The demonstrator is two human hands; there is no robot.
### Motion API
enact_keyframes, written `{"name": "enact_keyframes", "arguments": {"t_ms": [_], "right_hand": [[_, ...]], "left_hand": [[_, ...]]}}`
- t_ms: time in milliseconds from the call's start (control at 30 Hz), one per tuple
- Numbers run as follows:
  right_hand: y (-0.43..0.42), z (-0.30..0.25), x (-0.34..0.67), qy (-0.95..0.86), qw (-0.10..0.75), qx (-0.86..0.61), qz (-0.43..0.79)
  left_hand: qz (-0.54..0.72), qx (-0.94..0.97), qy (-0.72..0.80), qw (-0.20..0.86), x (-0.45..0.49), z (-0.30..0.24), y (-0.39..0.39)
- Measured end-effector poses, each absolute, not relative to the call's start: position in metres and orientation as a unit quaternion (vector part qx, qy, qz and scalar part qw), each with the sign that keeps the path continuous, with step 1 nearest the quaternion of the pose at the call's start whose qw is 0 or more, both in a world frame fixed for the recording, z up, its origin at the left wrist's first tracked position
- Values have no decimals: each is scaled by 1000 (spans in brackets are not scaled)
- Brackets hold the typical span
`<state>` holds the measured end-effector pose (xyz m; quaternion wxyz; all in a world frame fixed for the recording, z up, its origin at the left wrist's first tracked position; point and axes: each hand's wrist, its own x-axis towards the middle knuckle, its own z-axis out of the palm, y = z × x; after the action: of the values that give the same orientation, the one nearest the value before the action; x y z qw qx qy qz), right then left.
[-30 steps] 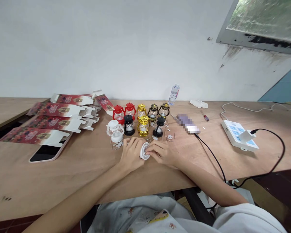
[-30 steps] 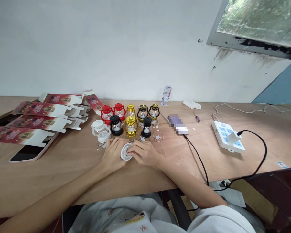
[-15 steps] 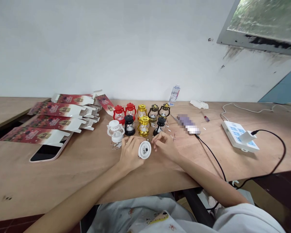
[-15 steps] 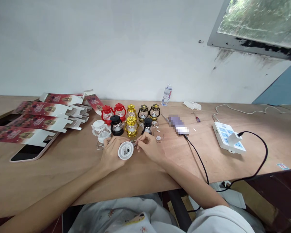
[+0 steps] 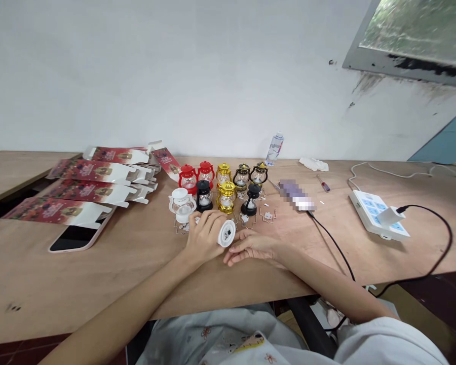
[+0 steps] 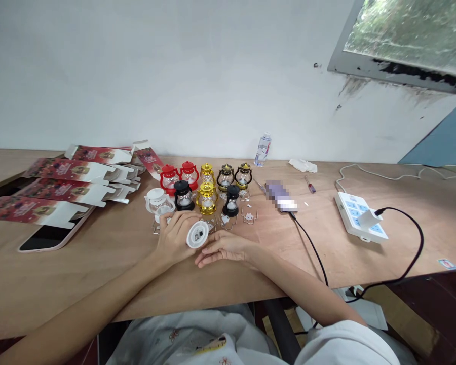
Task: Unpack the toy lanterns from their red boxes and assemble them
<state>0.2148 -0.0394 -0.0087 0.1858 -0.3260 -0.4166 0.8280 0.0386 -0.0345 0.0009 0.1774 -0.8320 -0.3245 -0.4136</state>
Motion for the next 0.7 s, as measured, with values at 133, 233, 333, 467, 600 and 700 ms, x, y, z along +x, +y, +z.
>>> {"name": "enact_keyframes", "arguments": {"t_ms": [133,233,333,467,600,700], "right_hand": [[-40,-9,212,-373,180,-328,849],[-39,-8,211,-336,172,-341,861],[-38,-9,211,-318,186,-345,863],[-37,-11,210,-307,196,-351,863],[-37,-12,210,-315,206,-353,857],[-37,-12,210,-331,212,-376,839]], "left_hand": [[-388,-839,-298,240,36,3,-32],[-367,-836,-284,292,35,4,-29],[-356,-832,-260,335,37,3,-27],[-368,-830,-226,354,39,2,-27],[-378,-830,-209,353,40,1,-27],[-384,-828,-219,345,40,1,-26]]}}
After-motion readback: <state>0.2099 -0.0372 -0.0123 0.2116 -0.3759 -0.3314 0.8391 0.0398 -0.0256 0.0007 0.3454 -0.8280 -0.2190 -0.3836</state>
